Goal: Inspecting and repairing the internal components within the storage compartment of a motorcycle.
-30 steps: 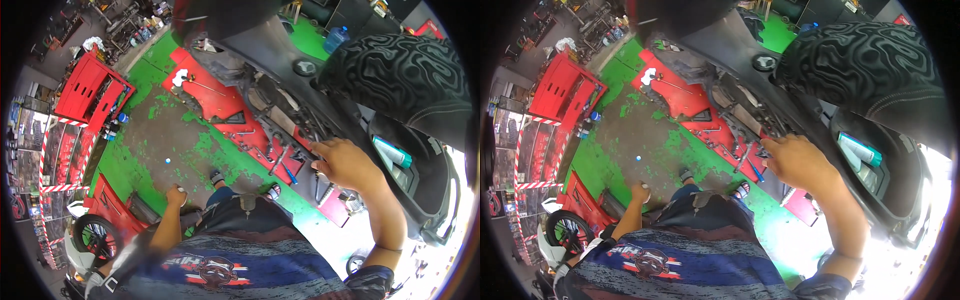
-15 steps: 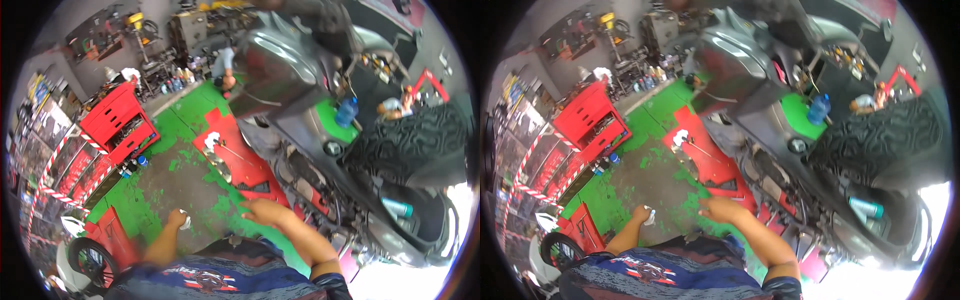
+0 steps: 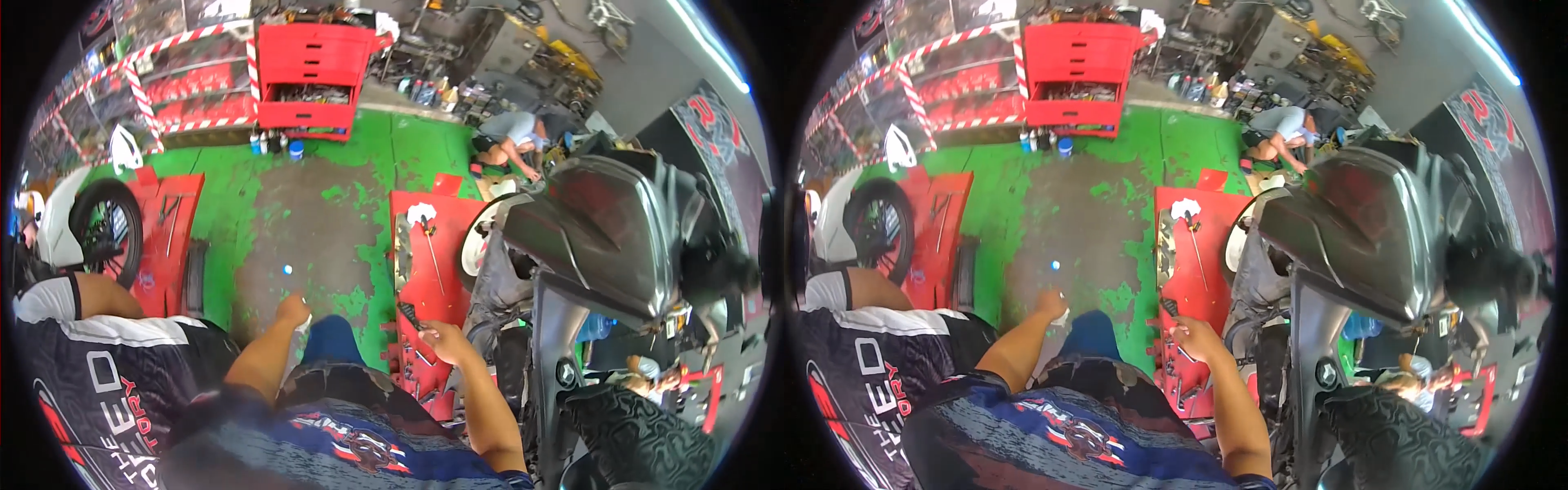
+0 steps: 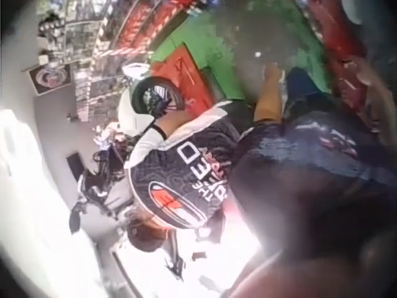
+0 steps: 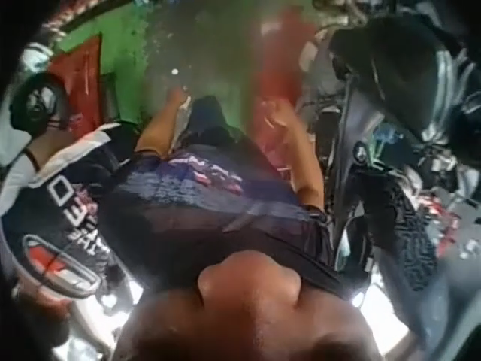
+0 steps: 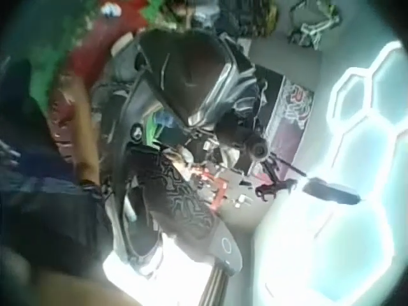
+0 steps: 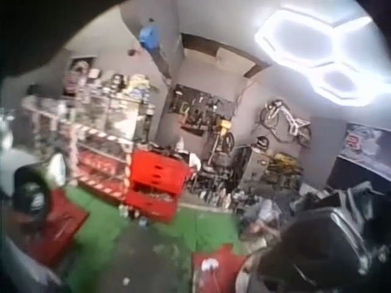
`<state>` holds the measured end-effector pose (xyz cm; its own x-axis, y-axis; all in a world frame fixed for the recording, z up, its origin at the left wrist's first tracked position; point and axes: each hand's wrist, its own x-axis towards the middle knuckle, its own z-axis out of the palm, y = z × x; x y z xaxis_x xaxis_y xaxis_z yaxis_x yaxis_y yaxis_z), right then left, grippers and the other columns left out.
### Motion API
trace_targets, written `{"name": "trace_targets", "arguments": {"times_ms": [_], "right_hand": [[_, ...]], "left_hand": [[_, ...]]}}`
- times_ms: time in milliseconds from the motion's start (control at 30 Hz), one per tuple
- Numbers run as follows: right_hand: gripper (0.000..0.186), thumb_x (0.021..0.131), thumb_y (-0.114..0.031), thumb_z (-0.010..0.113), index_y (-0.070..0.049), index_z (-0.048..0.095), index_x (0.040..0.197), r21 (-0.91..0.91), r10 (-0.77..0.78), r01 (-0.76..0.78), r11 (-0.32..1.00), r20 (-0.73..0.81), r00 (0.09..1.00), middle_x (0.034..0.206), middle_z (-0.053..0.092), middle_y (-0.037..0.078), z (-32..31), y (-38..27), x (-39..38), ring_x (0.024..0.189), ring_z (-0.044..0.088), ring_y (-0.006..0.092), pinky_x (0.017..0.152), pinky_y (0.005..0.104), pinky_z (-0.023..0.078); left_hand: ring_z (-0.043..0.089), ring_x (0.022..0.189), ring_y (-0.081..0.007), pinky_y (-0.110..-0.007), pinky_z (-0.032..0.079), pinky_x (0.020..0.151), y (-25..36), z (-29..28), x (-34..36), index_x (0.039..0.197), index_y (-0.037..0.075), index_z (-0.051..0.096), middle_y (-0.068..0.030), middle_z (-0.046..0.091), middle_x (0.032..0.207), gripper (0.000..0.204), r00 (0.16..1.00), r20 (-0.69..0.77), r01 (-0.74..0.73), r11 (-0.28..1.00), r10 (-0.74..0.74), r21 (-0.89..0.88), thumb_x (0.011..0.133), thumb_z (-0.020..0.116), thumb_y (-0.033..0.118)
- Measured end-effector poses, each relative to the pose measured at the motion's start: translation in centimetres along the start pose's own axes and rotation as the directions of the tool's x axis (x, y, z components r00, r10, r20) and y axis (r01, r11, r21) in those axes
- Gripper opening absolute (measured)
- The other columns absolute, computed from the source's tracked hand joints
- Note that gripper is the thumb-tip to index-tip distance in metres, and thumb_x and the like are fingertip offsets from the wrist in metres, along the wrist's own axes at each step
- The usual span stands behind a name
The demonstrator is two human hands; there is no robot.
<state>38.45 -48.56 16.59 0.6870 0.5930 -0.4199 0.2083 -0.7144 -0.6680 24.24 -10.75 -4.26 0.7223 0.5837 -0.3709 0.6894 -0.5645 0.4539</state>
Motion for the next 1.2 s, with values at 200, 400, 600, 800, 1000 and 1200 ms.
{"name": "trace_targets", "arguments": {"times_ms": [200,400,600,800,1000,1200], "right_hand": [[0.038,0.096,-0.026,0.069,0.000,0.067,0.123,0.059,0.017,-0.015,0.998,-0.042,0.999,0.111,0.074,0.019,0.7,5.8,11.6,0.103,0.072,0.0266,0.091,0.0367,0.055],[0.041,0.092,-0.033,0.066,0.000,0.071,0.115,0.128,0.282,-0.259,0.957,-0.214,0.935,0.110,0.072,0.023,-2.5,7.2,27.7,0.105,0.071,0.0345,0.093,0.0419,0.054],[0.039,0.087,-0.037,0.065,-0.004,0.073,0.108,0.061,0.516,-0.546,0.836,-0.426,0.743,0.108,0.071,0.024,-3.4,17.0,45.3,0.107,0.067,0.0415,0.097,0.0466,0.052],[0.043,0.090,-0.035,0.064,0.002,0.067,0.111,0.313,0.744,-0.693,0.649,-0.451,0.493,0.114,0.070,0.026,-5.7,21.3,57.6,0.109,0.067,0.0423,0.097,0.0474,0.052],[0.047,0.092,-0.033,0.066,0.001,0.059,0.125,0.452,0.858,-0.737,0.502,-0.365,0.361,0.114,0.068,0.031,-3.0,27.5,61.5,0.111,0.066,0.0423,0.096,0.0505,0.052],[0.039,0.093,-0.033,0.063,0.000,0.063,0.113,0.431,0.787,-0.688,0.583,-0.509,0.348,0.108,0.068,0.030,-3.1,29.5,61.1,0.104,0.067,0.0436,0.093,0.0519,0.053]], "left_hand": [[0.067,0.101,-0.0437,-0.054,0.054,0.087,-3.3,2.8,7.9,0.097,0.005,0.074,-0.0253,0.071,0.102,0.026,1.000,-0.022,0.010,0.999,-0.011,-0.053,0.082,0.060,0.021],[0.067,0.096,-0.0455,-0.054,0.054,0.086,-8.8,4.8,16.7,0.099,0.003,0.072,-0.0264,0.070,0.099,0.029,0.999,0.037,-0.008,0.999,0.007,0.033,0.085,0.060,0.025],[0.068,0.092,-0.0443,-0.053,0.055,0.078,-18.5,1.5,19.6,0.104,0.004,0.069,-0.0259,0.069,0.100,0.038,0.918,0.393,-0.201,0.921,0.058,0.334,0.091,0.061,0.039],[0.067,0.090,-0.0429,-0.052,0.054,0.079,-20.8,-6.0,31.2,0.104,0.007,0.069,-0.0231,0.070,0.097,0.036,0.698,0.668,-0.654,0.612,0.260,0.445,0.090,0.063,0.039],[0.066,0.095,-0.0408,-0.053,0.052,0.082,-17.9,-9.9,33.1,0.103,0.007,0.069,-0.0229,0.069,0.098,0.039,0.728,0.666,-0.620,0.571,0.162,0.538,0.091,0.063,0.044],[0.065,0.100,-0.0387,-0.054,0.051,0.086,-18.9,-12.5,33.7,0.102,0.007,0.069,-0.0227,0.069,0.099,0.043,0.789,0.603,-0.539,0.605,0.120,0.585,0.092,0.063,0.049]]}}
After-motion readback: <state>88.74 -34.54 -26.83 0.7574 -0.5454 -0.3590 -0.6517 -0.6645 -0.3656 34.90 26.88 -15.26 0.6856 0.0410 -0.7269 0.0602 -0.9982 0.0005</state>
